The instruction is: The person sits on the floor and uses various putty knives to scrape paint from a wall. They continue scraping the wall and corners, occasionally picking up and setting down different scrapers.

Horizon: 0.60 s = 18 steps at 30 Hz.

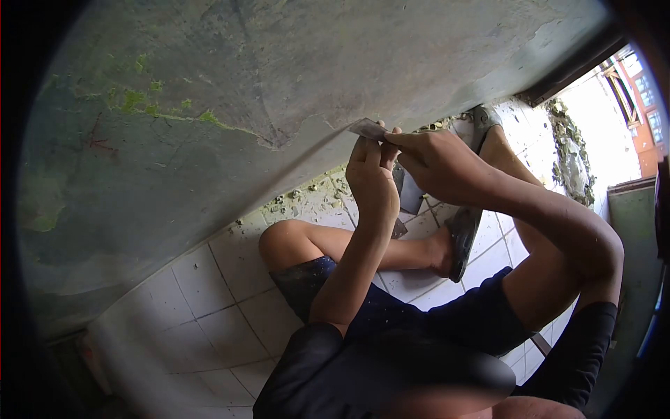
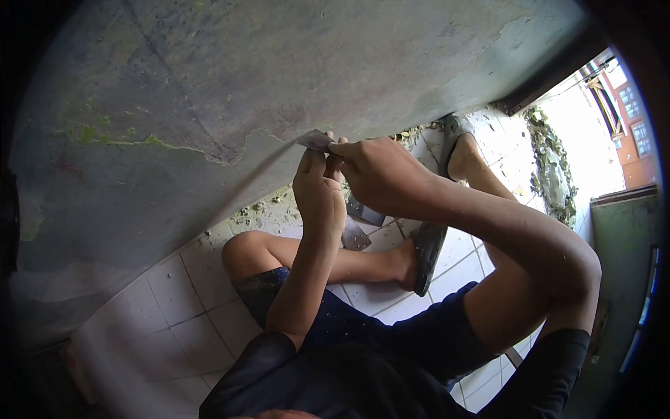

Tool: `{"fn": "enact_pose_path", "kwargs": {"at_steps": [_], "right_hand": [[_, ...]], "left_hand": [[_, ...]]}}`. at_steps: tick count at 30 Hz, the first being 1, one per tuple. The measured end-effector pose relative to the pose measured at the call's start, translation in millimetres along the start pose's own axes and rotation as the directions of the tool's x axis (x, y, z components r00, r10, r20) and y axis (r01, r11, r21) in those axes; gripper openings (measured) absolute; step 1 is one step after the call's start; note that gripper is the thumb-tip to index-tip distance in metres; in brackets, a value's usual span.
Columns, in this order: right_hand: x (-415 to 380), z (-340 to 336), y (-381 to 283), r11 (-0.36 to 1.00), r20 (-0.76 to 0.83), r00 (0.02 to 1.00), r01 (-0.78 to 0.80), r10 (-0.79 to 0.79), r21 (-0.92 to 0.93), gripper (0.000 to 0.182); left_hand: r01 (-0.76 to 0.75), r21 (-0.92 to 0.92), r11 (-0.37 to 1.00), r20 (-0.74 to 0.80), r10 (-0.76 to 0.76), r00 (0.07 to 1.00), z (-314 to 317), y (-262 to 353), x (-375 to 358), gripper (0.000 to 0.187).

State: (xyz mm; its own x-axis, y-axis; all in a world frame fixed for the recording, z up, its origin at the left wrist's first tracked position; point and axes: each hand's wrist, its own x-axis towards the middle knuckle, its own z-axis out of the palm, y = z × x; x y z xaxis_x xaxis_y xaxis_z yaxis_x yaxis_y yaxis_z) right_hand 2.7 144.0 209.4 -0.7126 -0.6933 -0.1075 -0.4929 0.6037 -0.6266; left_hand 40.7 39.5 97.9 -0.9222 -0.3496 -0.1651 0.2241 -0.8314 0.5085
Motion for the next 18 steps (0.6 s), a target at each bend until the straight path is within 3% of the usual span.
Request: {"fn": "enact_pose_path", "kwargs": {"at_steps": [2, 3, 5, 6, 8, 9, 11, 12, 13, 14, 15, 17, 18], "right_hand": [[3.5, 6.6, -9.3, 0.961, 0.045, 0.992, -0.102, 0.117, -0.257, 0.021], [4.3, 11.9, -8.8, 0.961, 0.049, 0.991, -0.108, 0.124, -0.254, 0.021], [5.6, 27.0, -5.4, 0.887, 0.091, 0.995, 0.006, 0.04, -0.462, 0.016], [5.3, 36.3, -7.2, 0.89, 0.091, 0.995, -0.001, 0.048, -0.457, 0.016], [2.4, 57.0, -17.4, 0.836, -0.192, 0.981, -0.111, 0.007, -0.537, 0.017], [3.4, 60.0, -22.8, 0.829, -0.163, 0.978, -0.197, 0.13, -0.522, 0.021], [-1.8, 77.1, -24.8, 0.867, -0.384, 0.896, -0.361, 0.221, -0.343, 0.027], [-4.6, 83.2, -23.0, 0.868, -0.379, 0.897, -0.364, 0.229, -0.337, 0.027], [-9.0, 89.8, -20.8, 0.905, -0.455, 0.844, -0.392, 0.283, -0.164, 0.029], [-13.2, 96.0, -17.0, 0.915, -0.519, 0.779, -0.403, 0.352, 0.017, 0.032], [-14.7, 103.1, -9.7, 0.91, -0.518, 0.772, -0.413, 0.368, 0.03, 0.032], [-15.5, 110.8, -3.5, 0.944, -0.53, 0.782, -0.255, 0.328, 0.209, 0.044], [-18.9, 109.5, -3.1, 0.906, -0.461, 0.795, -0.251, 0.394, 0.341, 0.04]], "left_hand": [[0.056, -0.014, 0.998, -0.09, -0.057, 0.994, -0.2, -1.7, -1.8, 0.033], [0.063, -0.013, 0.998, -0.094, -0.064, 0.993, -4.2, -4.2, -0.5, 0.033], [0.108, -0.159, 0.981, -0.073, -0.121, 0.99, -8.6, -2.7, 1.5, 0.035], [0.133, -0.095, 0.986, -0.096, -0.142, 0.985, -9.3, -3.6, 1.0, 0.031], [0.191, 0.001, 0.982, -0.055, -0.19, 0.98, -18.2, -3.1, 7.9, 0.028], [0.227, 0.095, 0.969, -0.011, -0.227, 0.974, -22.6, -3.7, 13.1, 0.026], [0.231, 0.131, 0.964, 0.005, -0.233, 0.972, -31.1, -4.2, 22.1, 0.023], [0.226, 0.289, 0.93, 0.014, -0.24, 0.971, -37.3, -2.9, 27.6, 0.021], [0.221, 0.443, 0.869, 0.019, -0.256, 0.966, -43.2, -2.4, 30.8, 0.019], [0.212, 0.383, 0.899, 0.042, -0.246, 0.968, -46.8, -5.0, 33.3, 0.014], [0.202, 0.423, 0.883, 0.024, -0.233, 0.972, -54.4, -7.9, 35.9, 0.011], [0.152, 0.472, 0.868, 0.065, -0.206, 0.976, -59.3, -4.2, 38.3, 0.011], [0.112, 0.463, 0.879, 0.073, -0.163, 0.984, -60.3, -3.7, 37.5, 0.012]]}}
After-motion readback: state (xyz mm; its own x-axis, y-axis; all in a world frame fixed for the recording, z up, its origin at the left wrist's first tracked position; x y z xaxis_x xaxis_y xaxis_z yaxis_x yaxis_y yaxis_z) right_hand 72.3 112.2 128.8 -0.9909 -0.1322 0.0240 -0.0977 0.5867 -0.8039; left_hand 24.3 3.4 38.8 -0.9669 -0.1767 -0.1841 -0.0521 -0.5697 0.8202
